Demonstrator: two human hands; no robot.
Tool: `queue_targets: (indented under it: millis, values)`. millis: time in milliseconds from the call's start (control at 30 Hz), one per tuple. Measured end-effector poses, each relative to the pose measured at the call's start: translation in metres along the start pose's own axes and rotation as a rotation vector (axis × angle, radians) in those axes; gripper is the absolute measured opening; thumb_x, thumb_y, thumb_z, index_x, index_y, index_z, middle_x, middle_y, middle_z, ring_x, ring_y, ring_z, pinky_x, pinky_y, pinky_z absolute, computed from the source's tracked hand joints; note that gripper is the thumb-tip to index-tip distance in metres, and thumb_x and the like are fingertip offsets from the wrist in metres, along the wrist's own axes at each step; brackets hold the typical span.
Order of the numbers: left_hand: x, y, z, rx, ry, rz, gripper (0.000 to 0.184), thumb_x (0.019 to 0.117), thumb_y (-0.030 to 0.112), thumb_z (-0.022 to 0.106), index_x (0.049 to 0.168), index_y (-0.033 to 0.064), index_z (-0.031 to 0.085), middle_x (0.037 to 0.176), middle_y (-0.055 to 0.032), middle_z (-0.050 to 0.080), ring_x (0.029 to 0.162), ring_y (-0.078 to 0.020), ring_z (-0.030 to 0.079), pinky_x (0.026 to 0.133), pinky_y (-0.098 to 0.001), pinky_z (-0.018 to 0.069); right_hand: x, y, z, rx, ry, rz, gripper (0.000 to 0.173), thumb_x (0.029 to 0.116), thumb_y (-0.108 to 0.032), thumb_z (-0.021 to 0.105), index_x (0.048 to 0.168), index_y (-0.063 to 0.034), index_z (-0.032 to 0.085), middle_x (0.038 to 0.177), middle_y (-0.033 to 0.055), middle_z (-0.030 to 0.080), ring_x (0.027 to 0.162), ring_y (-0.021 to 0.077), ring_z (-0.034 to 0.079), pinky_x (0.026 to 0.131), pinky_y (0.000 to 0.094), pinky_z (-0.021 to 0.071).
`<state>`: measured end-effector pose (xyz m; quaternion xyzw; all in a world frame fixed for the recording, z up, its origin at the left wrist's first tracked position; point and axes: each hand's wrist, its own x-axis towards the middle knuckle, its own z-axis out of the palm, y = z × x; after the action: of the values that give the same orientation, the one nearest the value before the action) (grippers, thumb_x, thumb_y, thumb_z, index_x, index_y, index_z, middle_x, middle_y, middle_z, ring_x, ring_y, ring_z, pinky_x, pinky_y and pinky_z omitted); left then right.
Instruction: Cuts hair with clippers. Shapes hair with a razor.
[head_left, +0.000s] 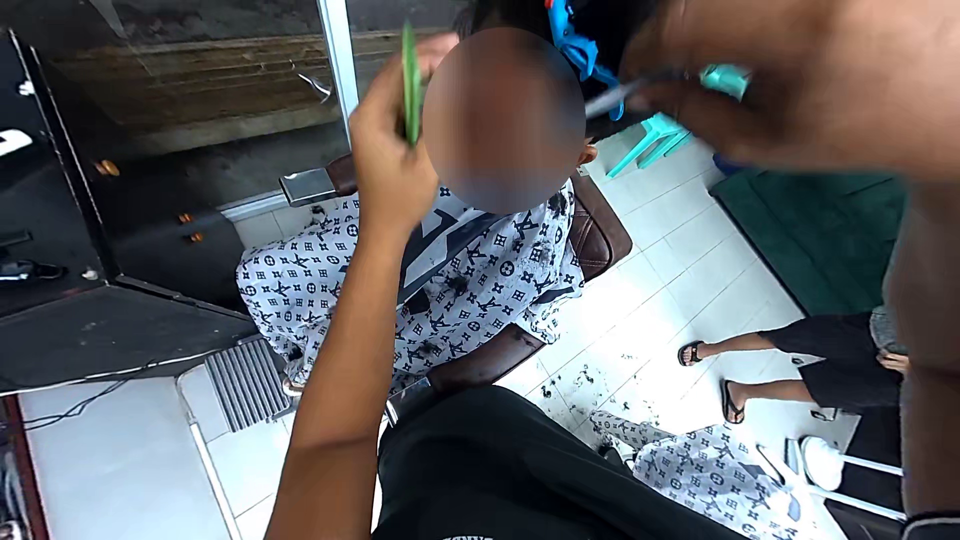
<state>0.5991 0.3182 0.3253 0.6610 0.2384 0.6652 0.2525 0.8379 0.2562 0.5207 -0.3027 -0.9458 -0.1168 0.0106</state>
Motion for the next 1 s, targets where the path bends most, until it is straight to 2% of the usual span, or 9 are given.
queue_targets:
  millis: [133,300,400,500,600,667,833,900,1000]
  values:
    - [-0.049,0.029,0.006,-0.119,-0.139,0.047,0.029,0.1059,0.021,0.054,0.111,-0.0041,0.068,0.124,-0.0137,0.069,0.117,-0.0158,0.065,0.099,-0.0326,0.0552,-0.036,-0.040,0.050,0.043,0.055,0.101,0.029,0.1067,-0.020,0.046,0.113,-0.0011,0.067,0.085,0.0170,0.067,0.067,0.0348,0.066,0.054,0.0498,0.0504]
    - [-0.066,0.030,0.013,-0.174,-0.212,-0.033,0.021,0.1006,0.012,0.063,0.112,-0.0040,0.070,0.114,-0.0120,0.073,0.099,-0.0103,0.071,0.082,-0.0247,0.0591,-0.052,-0.061,0.113,0.422,0.275,0.264,0.027,0.1050,-0.018,0.054,0.115,-0.0012,0.071,0.095,0.0088,0.072,0.080,0.0132,0.067,0.074,0.0291,0.0573]
    - [-0.056,0.031,0.001,-0.145,-0.281,-0.049,0.020,0.0993,0.009,0.064,0.113,-0.0045,0.069,0.105,-0.0085,0.075,0.084,-0.0026,0.068,0.074,-0.0187,0.0560,-0.059,-0.067,0.136,0.938,0.250,0.348,0.030,0.1088,-0.016,0.045,0.121,-0.0010,0.067,0.084,-0.0015,0.068,0.065,0.0013,0.058,0.059,0.0169,0.0517]
    - [-0.037,0.032,-0.017,-0.105,-0.487,-0.008,0.022,0.0986,0.010,0.065,0.116,-0.0041,0.068,0.100,-0.0078,0.074,0.075,0.0004,0.061,0.066,-0.0157,0.0510,-0.062,-0.074,0.164,1.537,0.021,0.277,0.036,0.1110,-0.020,0.037,0.127,-0.0014,0.063,0.092,0.0018,0.072,0.078,0.0091,0.069,0.072,0.0269,0.0610]
    - [-0.017,0.032,-0.027,-0.070,-0.701,-0.005,0.032,0.0994,0.015,0.065,0.127,-0.0015,0.067,0.104,-0.0087,0.074,0.085,-0.0061,0.068,0.075,-0.0219,0.0581,-0.052,-0.097,0.187,1.822,-0.017,0.247,0.029,0.1084,-0.017,0.045,0.126,-0.0016,0.062,0.094,0.0031,0.073,0.086,0.0132,0.073,0.079,0.0300,0.0632]
    - [-0.003,0.027,-0.026,-0.019,-0.649,-0.032,0.038,0.0993,0.022,0.066,0.130,-0.0010,0.065,0.114,-0.0091,0.074,0.086,-0.0055,0.068,0.074,-0.0231,0.0555,-0.038,-0.112,0.193,1.721,0.190,0.337,0.023,0.1068,-0.011,0.049,0.122,0.0012,0.062,0.095,0.0046,0.074,0.086,0.0124,0.073,0.078,0.0297,0.0631]
    - [0.033,-0.009,-0.006,0.133,-0.286,-0.077,0.033,0.0954,0.030,0.070,0.112,0.0014,0.068,0.136,-0.0141,0.063,0.092,-0.0031,0.066,0.069,-0.0200,0.0503,0.016,-0.116,0.208,1.138,0.642,0.828,0.023,0.1049,-0.017,0.057,0.117,0.0005,0.063,0.098,0.0054,0.075,0.081,0.0094,0.070,0.074,0.0296,0.0593]
    - [0.041,-0.018,0.006,0.168,-0.266,-0.107,0.035,0.0926,0.035,0.074,0.107,0.0040,0.069,0.124,-0.0096,0.064,0.076,-0.0010,0.056,0.063,-0.0198,0.0449,0.031,-0.110,0.207,1.108,0.682,0.943,0.021,0.1045,-0.020,0.059,0.115,-0.0026,0.065,0.093,0.0034,0.075,0.072,0.0093,0.071,0.065,0.0286,0.0603]
    - [0.047,-0.024,0.021,0.218,-0.290,-0.149,0.035,0.0869,0.039,0.078,0.102,0.0084,0.071,0.113,-0.0047,0.066,0.091,-0.0047,0.061,0.076,-0.0229,0.0493,0.045,-0.104,0.204,1.065,0.677,1.017,0.024,0.1038,-0.023,0.062,0.114,-0.0027,0.067,0.088,0.0036,0.074,0.069,0.0104,0.071,0.064,0.0293,0.0614]
